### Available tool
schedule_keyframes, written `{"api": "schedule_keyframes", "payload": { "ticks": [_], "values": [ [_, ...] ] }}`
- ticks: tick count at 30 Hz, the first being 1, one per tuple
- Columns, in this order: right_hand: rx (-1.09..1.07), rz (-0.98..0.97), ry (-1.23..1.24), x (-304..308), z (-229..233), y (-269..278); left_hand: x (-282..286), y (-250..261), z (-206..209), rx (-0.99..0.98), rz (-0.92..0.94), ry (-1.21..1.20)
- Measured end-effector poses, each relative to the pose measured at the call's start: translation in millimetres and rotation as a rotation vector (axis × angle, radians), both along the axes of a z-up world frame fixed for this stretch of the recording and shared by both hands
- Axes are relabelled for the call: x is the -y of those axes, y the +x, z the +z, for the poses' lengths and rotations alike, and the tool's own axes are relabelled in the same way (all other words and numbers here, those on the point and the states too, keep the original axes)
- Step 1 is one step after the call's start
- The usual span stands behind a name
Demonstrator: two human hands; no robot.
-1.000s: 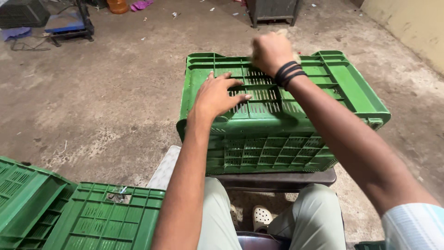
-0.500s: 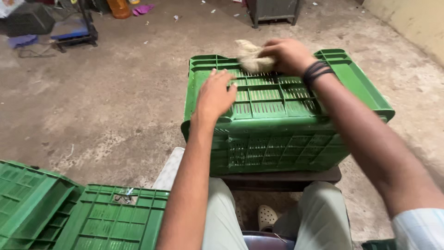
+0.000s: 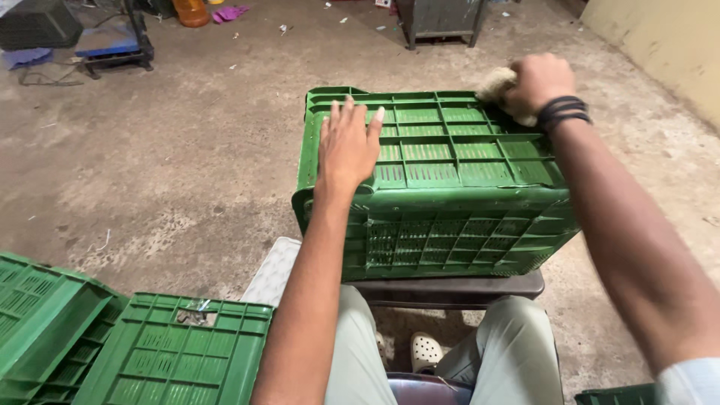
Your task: The person wipes the exterior and interior surfaces of a green plastic crate using a cloth. They rotate and flip the crate to access all sides, then wipe the inside walls and bottom before setting it upright.
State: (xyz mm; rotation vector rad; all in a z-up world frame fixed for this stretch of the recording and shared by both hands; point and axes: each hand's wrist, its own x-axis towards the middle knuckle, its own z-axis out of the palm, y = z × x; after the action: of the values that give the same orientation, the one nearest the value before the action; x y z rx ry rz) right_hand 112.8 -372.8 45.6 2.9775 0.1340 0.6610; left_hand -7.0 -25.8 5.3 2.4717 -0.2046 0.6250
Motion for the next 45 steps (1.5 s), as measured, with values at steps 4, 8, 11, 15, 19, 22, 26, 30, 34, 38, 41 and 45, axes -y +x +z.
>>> {"api": "schedule_keyframes", "payload": {
  "ticks": [4, 8, 11, 15, 19, 22, 26, 30, 34, 38, 41, 45],
  "values": [
    [0.077, 0.121, 0.130, -113, -10, 14, -5, -10, 12, 0.267, 0.387, -0.084],
    [0.155, 0.367, 0.096, -245, -31, 17, -7, -22, 19, 0.482, 0.589, -0.293],
    [0.259, 0.697, 0.193, -299, -37, 13, -7, -22, 17, 0.563, 0.599, -0.369],
    [0.372, 0.938, 0.125, -305, -32, -9, -8, -18, 15, 0.568, 0.591, -0.393],
    [0.079, 0.978, 0.092, -273, -18, -47, -9, -18, 14, 0.590, 0.545, -0.367],
    [0.030, 1.067, 0.116, -254, -10, -79, -9, -19, 15, 0.614, 0.511, -0.380],
    [-0.089, 1.142, 0.178, -242, -5, -108, -9, -30, 18, 0.697, 0.435, -0.407],
    [-0.053, 1.255, 0.170, -240, -4, -103, -7, -42, 17, 0.774, 0.361, -0.385],
    [0.110, 1.071, -0.005, -241, -6, -66, -9, -36, 15, 0.757, 0.373, -0.529],
    [0.188, 0.872, 0.025, -244, -2, -26, -13, -29, 17, 0.653, 0.426, -0.749],
    [0.118, 0.816, 0.057, -257, -2, -16, -16, -24, 19, 0.591, 0.438, -0.802],
    [-0.006, 0.920, 0.065, -248, -11, -45, -16, -20, 13, 0.626, 0.429, -0.666]
  ]
}}
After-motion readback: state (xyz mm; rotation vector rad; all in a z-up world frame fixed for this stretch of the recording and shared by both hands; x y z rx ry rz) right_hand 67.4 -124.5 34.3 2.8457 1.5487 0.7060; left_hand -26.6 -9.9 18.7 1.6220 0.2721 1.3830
